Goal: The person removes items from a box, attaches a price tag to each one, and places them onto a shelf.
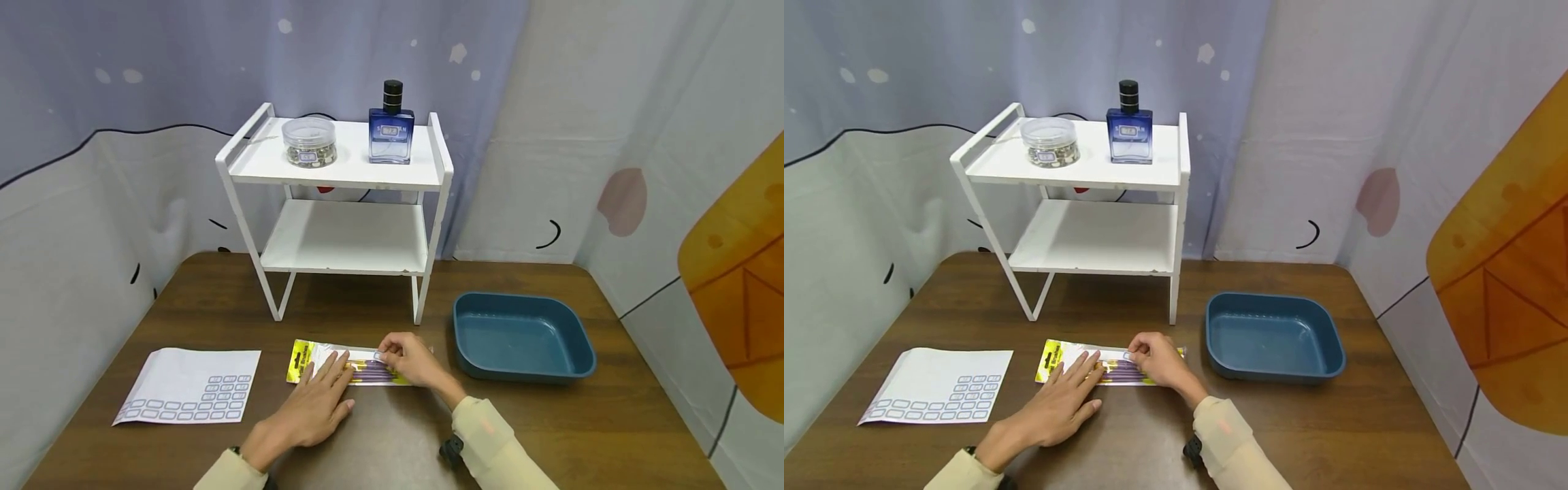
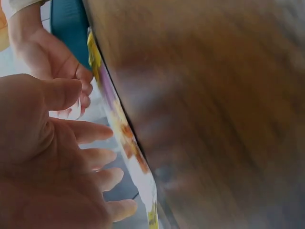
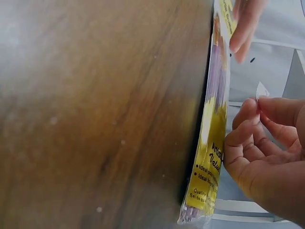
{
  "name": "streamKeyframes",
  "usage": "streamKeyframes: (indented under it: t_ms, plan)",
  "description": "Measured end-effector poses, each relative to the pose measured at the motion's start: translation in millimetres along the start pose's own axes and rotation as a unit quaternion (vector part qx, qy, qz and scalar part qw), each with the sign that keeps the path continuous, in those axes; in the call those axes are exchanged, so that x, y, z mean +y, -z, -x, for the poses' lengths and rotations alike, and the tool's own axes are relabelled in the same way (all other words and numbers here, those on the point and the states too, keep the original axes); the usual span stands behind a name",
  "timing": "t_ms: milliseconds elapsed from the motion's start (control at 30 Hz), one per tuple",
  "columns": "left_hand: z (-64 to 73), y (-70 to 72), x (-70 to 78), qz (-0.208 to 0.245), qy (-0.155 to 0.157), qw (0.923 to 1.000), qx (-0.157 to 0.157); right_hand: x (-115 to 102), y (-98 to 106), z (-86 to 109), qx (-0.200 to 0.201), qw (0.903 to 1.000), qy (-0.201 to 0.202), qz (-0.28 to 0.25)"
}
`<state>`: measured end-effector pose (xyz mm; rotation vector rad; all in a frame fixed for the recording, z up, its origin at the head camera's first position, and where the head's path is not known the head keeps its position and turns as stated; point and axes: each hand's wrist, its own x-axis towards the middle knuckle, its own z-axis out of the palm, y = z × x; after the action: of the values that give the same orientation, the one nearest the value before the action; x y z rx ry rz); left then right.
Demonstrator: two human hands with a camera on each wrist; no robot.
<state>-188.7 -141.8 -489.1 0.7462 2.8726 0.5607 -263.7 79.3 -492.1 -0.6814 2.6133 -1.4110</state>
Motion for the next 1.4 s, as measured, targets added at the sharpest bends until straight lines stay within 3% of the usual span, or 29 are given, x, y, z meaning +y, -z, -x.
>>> streamKeyframes:
  t_ms: [367,667,933,1400]
  plan:
    - [-5.9,-3.6,1.3,0.008,-0.010,0.9991,-0.040,-2,-1,-5.3,-0.017,0.9980,0.023,0.056]
    - [-5.5,-1.3,-0.4,0.002,-0.036,0.9986,-0.038,-8,-8,-11.1,-0.030,0.9934,0.046,0.101]
    - [-5.3,-0.9,-0.3,0.005,-0.032,0.9986,-0.042,-16,-11,-20.1,-0.069,0.9850,0.000,0.158]
    - [-5.0,0.8,0.2,0.015,-0.027,0.9985,-0.045,-23,-20,-25.8,-0.037,0.9741,-0.011,0.223]
